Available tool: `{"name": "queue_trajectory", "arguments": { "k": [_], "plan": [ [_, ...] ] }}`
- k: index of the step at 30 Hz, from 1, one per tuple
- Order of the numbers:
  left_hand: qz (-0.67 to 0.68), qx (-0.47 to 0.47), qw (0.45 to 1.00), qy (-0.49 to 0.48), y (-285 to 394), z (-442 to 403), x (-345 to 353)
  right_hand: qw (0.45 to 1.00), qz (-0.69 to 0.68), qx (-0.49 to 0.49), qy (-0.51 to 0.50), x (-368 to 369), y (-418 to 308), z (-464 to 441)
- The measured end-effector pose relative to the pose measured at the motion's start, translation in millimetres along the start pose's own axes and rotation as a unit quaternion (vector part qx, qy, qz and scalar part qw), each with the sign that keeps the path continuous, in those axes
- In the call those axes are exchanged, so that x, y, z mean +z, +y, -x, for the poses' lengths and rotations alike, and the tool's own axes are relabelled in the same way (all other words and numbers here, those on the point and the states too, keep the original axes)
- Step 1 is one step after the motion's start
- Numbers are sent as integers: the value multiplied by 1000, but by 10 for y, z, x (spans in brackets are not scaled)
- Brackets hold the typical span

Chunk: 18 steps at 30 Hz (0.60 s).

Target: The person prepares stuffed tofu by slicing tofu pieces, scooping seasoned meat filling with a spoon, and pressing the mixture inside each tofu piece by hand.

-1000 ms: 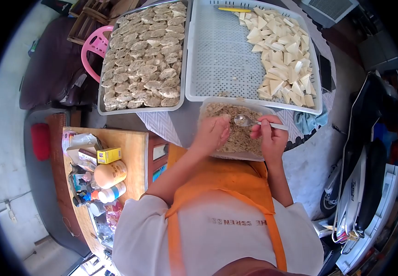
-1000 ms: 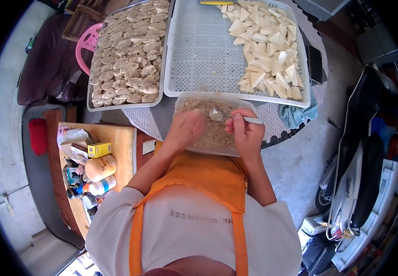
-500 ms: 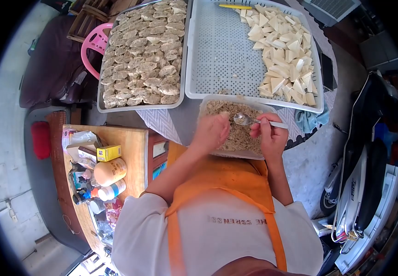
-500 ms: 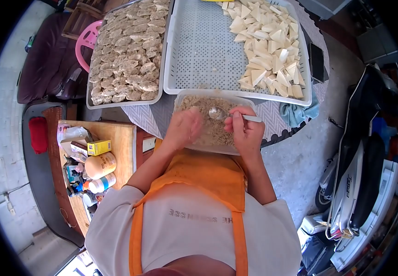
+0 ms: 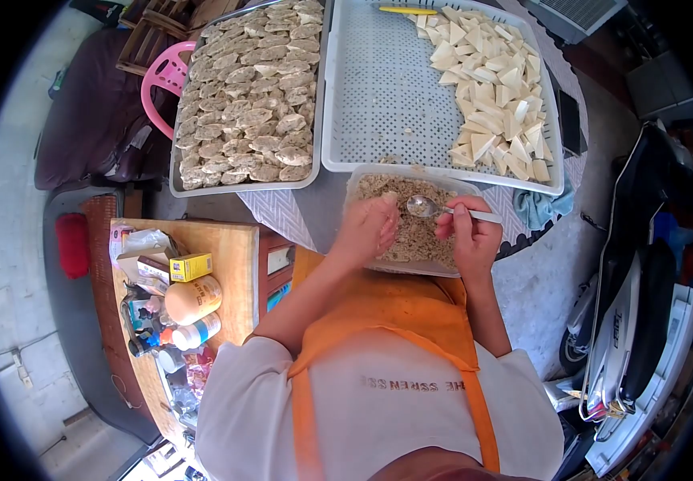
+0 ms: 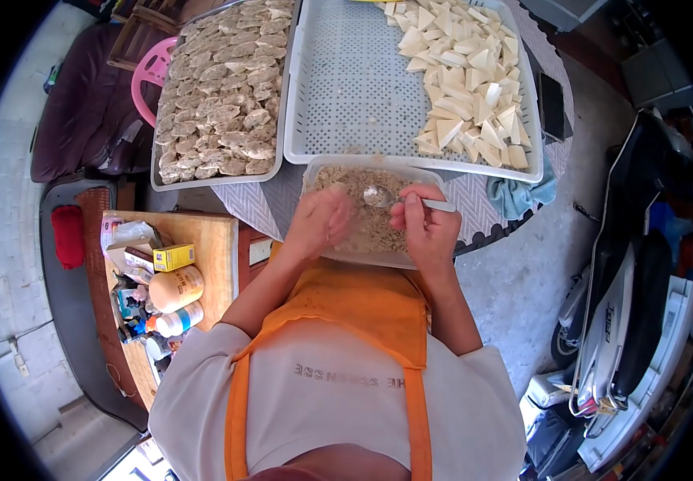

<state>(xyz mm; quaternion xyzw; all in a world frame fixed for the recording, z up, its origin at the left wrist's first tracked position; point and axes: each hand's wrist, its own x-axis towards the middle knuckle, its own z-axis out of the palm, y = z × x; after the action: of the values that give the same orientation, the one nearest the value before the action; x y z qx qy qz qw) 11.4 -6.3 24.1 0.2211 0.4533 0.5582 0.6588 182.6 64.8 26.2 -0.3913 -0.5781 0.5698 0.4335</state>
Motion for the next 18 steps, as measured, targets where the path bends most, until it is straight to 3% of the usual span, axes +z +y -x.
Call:
{"name": "queue_trajectory", "arguments": {
  "k": [7,10,11,13,16,18],
  "plan": [
    [34,10,998,48,63,28,89,1000,-2,0,2,-4,-2,26],
    [36,78,996,-15,150,9,52,999,-18,32,-6,-13,-79,61],
    [-93,129,987,33,197,-15,124,999,-26,47,-9,-19,-100,71],
    [-340,221,905,127,278,-72,328,991,-63,109,-42,-17,-119,68],
    [-269,232,935,0,112,-54,306,975,-130,174,-46,-2,-139,60],
    [-301,226,927,-5,127,-30,286,969,-161,185,-16,-16,-150,50]
  ]
}}
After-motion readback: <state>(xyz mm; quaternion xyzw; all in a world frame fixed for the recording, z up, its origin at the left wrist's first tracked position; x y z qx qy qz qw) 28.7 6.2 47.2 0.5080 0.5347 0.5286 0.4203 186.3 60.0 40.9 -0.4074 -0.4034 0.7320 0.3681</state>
